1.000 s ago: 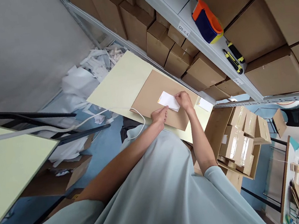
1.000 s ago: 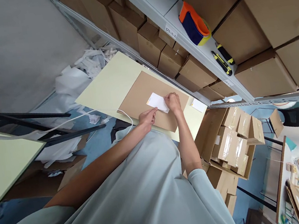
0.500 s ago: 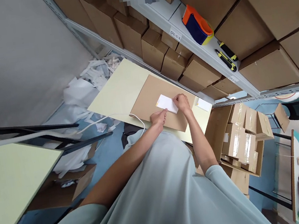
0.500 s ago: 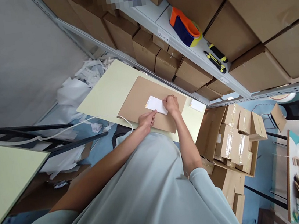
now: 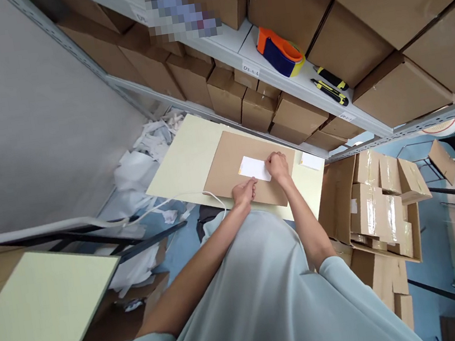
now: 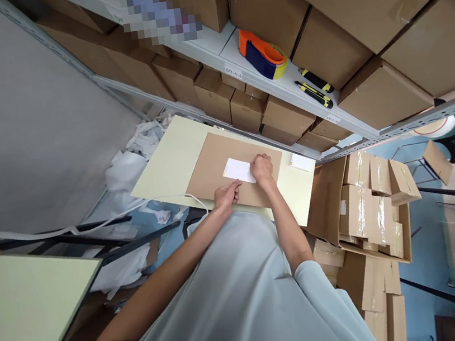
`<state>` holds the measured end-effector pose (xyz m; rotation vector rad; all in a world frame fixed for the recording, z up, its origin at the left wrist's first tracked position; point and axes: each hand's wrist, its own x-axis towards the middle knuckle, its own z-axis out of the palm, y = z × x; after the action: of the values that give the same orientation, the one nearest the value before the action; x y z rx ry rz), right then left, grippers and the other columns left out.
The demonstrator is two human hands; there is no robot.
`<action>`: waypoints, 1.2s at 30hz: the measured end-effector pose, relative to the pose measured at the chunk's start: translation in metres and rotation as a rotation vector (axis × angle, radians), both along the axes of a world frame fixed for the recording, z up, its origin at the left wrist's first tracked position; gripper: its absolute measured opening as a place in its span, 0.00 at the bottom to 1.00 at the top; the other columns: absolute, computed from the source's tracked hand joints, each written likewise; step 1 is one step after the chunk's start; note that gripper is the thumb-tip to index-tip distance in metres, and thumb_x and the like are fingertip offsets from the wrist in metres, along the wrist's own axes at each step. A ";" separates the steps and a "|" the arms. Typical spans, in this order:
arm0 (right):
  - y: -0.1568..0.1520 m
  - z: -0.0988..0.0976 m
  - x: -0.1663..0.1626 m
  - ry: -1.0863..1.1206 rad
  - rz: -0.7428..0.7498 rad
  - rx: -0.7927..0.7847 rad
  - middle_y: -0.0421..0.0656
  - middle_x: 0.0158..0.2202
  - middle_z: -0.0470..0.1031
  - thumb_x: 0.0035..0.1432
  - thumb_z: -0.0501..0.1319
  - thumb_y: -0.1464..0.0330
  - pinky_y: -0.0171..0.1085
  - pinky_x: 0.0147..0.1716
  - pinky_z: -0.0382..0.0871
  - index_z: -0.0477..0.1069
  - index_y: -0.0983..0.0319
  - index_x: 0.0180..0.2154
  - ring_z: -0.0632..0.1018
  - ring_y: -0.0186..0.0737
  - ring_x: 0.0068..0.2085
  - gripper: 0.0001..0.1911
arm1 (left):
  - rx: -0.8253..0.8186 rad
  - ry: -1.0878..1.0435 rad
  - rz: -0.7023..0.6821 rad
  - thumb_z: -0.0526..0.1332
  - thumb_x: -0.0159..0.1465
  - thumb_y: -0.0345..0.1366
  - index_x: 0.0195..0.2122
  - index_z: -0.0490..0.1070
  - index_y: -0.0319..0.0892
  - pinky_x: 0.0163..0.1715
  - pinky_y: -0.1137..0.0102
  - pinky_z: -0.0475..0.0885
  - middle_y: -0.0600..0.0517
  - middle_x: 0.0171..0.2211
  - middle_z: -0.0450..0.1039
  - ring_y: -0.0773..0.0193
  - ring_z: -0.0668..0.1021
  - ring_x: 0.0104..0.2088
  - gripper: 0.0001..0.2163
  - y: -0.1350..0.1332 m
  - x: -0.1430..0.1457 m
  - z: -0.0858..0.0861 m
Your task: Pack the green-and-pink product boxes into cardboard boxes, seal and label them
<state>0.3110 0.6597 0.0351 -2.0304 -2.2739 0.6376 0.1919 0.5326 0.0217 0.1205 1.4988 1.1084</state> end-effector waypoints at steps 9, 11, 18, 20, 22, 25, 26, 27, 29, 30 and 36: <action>-0.069 -0.003 -0.027 0.042 0.239 0.131 0.61 0.73 0.69 0.77 0.54 0.66 0.55 0.73 0.63 0.72 0.67 0.68 0.67 0.59 0.74 0.24 | 0.483 0.944 -0.573 0.49 0.76 0.38 0.73 0.70 0.35 0.76 0.50 0.61 0.37 0.74 0.69 0.44 0.66 0.77 0.28 0.014 -0.051 -0.009; -0.079 -0.013 -0.031 0.037 0.257 0.109 0.58 0.79 0.61 0.78 0.53 0.67 0.55 0.77 0.58 0.67 0.66 0.73 0.61 0.56 0.79 0.28 | 0.501 1.086 -0.802 0.46 0.76 0.36 0.75 0.67 0.32 0.78 0.45 0.56 0.37 0.77 0.63 0.41 0.60 0.80 0.30 0.018 -0.055 -0.016; -0.095 -0.024 0.002 0.073 0.180 0.110 0.50 0.82 0.52 0.80 0.47 0.63 0.55 0.81 0.47 0.57 0.62 0.80 0.54 0.51 0.83 0.32 | 0.450 1.272 -1.124 0.46 0.79 0.46 0.82 0.53 0.35 0.80 0.37 0.44 0.39 0.82 0.52 0.37 0.51 0.82 0.34 0.020 -0.068 -0.035; -0.099 -0.023 0.016 0.062 0.109 0.115 0.50 0.83 0.51 0.81 0.46 0.61 0.57 0.81 0.46 0.55 0.63 0.80 0.53 0.52 0.83 0.33 | 0.393 1.302 -1.095 0.45 0.79 0.47 0.83 0.51 0.37 0.80 0.37 0.44 0.39 0.82 0.50 0.37 0.50 0.83 0.34 0.021 -0.072 -0.038; -0.102 -0.023 0.025 0.050 0.058 0.117 0.50 0.83 0.49 0.80 0.45 0.61 0.58 0.82 0.44 0.54 0.63 0.81 0.52 0.54 0.83 0.34 | 0.329 1.328 -1.049 0.45 0.79 0.46 0.83 0.50 0.39 0.79 0.36 0.44 0.40 0.82 0.49 0.36 0.49 0.83 0.34 0.024 -0.074 -0.040; -0.103 -0.026 0.023 0.045 0.011 0.129 0.49 0.83 0.48 0.80 0.45 0.61 0.59 0.82 0.43 0.54 0.61 0.81 0.51 0.54 0.83 0.34 | 0.290 1.362 -1.027 0.47 0.79 0.47 0.83 0.52 0.39 0.79 0.36 0.43 0.40 0.83 0.46 0.35 0.47 0.83 0.34 0.029 -0.067 -0.038; -0.102 -0.027 0.020 0.049 0.008 0.132 0.49 0.83 0.48 0.80 0.45 0.61 0.59 0.81 0.44 0.54 0.60 0.81 0.51 0.54 0.83 0.34 | 0.311 1.366 -1.048 0.47 0.79 0.47 0.82 0.53 0.39 0.80 0.36 0.42 0.40 0.83 0.46 0.35 0.46 0.83 0.34 0.030 -0.062 -0.037; -0.101 -0.029 0.015 0.054 0.013 0.133 0.49 0.83 0.49 0.80 0.46 0.61 0.59 0.81 0.44 0.54 0.60 0.81 0.51 0.54 0.83 0.34 | 0.345 1.364 -1.082 0.48 0.79 0.47 0.82 0.55 0.40 0.80 0.37 0.42 0.40 0.83 0.46 0.36 0.46 0.83 0.33 0.031 -0.055 -0.036; -0.097 -0.031 0.007 0.066 0.043 0.128 0.48 0.83 0.49 0.79 0.46 0.63 0.59 0.81 0.44 0.56 0.59 0.81 0.51 0.53 0.84 0.34 | 0.413 1.351 -1.151 0.47 0.79 0.46 0.81 0.57 0.42 0.80 0.37 0.43 0.42 0.83 0.48 0.38 0.47 0.83 0.32 0.031 -0.043 -0.034; -0.096 -0.031 0.004 0.070 0.062 0.124 0.48 0.83 0.49 0.79 0.46 0.63 0.60 0.81 0.44 0.56 0.59 0.80 0.51 0.54 0.84 0.33 | 0.432 1.347 -1.172 0.46 0.79 0.45 0.81 0.57 0.44 0.80 0.37 0.44 0.43 0.83 0.49 0.39 0.47 0.83 0.31 0.030 -0.039 -0.034; -0.089 -0.029 0.025 0.021 0.070 0.125 0.46 0.84 0.45 0.81 0.43 0.61 0.60 0.82 0.42 0.55 0.60 0.81 0.49 0.57 0.84 0.33 | 0.330 1.360 -1.149 0.44 0.80 0.47 0.82 0.56 0.43 0.79 0.34 0.42 0.44 0.84 0.42 0.34 0.46 0.83 0.32 0.030 -0.057 -0.037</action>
<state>0.3364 0.5702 0.0062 -1.8873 -2.3188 0.5038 0.1344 0.5627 -0.0156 1.9981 1.8160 0.1651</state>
